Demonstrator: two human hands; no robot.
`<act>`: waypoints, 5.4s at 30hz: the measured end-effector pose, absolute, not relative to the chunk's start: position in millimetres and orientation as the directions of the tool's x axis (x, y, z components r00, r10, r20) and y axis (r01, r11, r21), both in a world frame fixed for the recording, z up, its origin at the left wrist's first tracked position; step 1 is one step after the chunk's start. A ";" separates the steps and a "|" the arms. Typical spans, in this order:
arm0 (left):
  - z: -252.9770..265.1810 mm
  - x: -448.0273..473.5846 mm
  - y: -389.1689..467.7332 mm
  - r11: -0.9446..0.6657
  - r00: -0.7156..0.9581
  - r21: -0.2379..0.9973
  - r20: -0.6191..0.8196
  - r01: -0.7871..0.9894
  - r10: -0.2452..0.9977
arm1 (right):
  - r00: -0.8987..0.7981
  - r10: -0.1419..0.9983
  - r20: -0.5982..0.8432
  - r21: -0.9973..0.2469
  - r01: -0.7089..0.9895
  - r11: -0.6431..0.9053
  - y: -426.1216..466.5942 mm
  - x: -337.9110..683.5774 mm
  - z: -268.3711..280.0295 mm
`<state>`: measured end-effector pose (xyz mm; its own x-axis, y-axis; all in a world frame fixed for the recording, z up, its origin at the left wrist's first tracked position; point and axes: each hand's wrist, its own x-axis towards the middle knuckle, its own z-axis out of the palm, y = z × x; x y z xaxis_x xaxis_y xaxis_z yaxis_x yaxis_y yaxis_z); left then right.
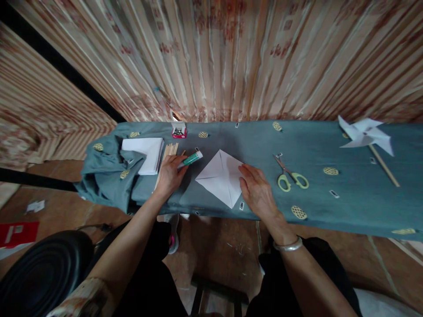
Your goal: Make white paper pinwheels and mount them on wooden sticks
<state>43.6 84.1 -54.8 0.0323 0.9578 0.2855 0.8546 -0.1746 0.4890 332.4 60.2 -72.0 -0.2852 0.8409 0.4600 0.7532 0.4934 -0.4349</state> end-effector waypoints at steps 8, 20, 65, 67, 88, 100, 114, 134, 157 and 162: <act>-48.8 94.3 56.2 0.074 0.137 0.997 -0.070 -0.024 0.988 | -0.158 0.987 -0.009 -0.992 0.125 0.011 56.6 305.5 -57.4; -43.8 116.0 51.7 0.282 0.232 0.930 -0.228 -0.236 0.946 | -0.185 0.940 -0.288 -0.868 -0.364 -0.338 67.7 295.3 -42.8; -77.9 125.6 38.8 -0.545 0.538 0.462 0.161 0.699 0.827 | 0.089 0.992 0.092 -0.908 0.416 0.047 71.3 307.2 -56.6; -77.8 125.8 38.6 -0.544 0.538 0.462 0.160 0.700 0.828 | 0.081 0.992 0.097 -0.893 0.446 0.051 71.2 307.4 -58.0; -77.8 126.9 37.8 -0.527 0.523 0.494 0.161 0.692 0.837 | -0.024 0.974 0.224 -0.632 0.758 0.164 70.6 299.1 -56.9; -78.3 126.6 37.9 -0.540 0.534 0.478 0.164 0.693 0.830 | -0.073 0.973 0.220 -0.590 0.784 0.192 71.3 293.8 -53.7; -78.2 127.1 37.9 -0.549 0.539 0.439 0.160 0.711 0.827 | -0.226 0.932 0.282 -0.523 0.778 0.347 67.5 293.1 -49.5; -77.6 126.6 37.4 -0.542 0.536 0.455 0.156 0.707 0.830 | -0.279 0.926 0.255 -0.485 0.792 0.372 60.8 301.1 -42.8; -77.2 126.6 37.9 -0.541 0.537 0.443 0.148 0.715 0.831 | -0.176 0.955 0.237 -0.513 0.813 0.277 69.6 304.9 -47.4; -75.5 126.9 38.1 -0.538 0.540 0.439 0.132 0.719 0.831 | -0.172 0.958 0.228 -0.530 0.804 0.271 72.3 302.1 -47.9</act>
<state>126.9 38.1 -75.5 0.5403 0.8310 0.1325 0.7195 -0.5379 0.4394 302.1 72.3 -47.9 -0.1723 0.9582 0.2283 0.8036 0.2708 -0.5299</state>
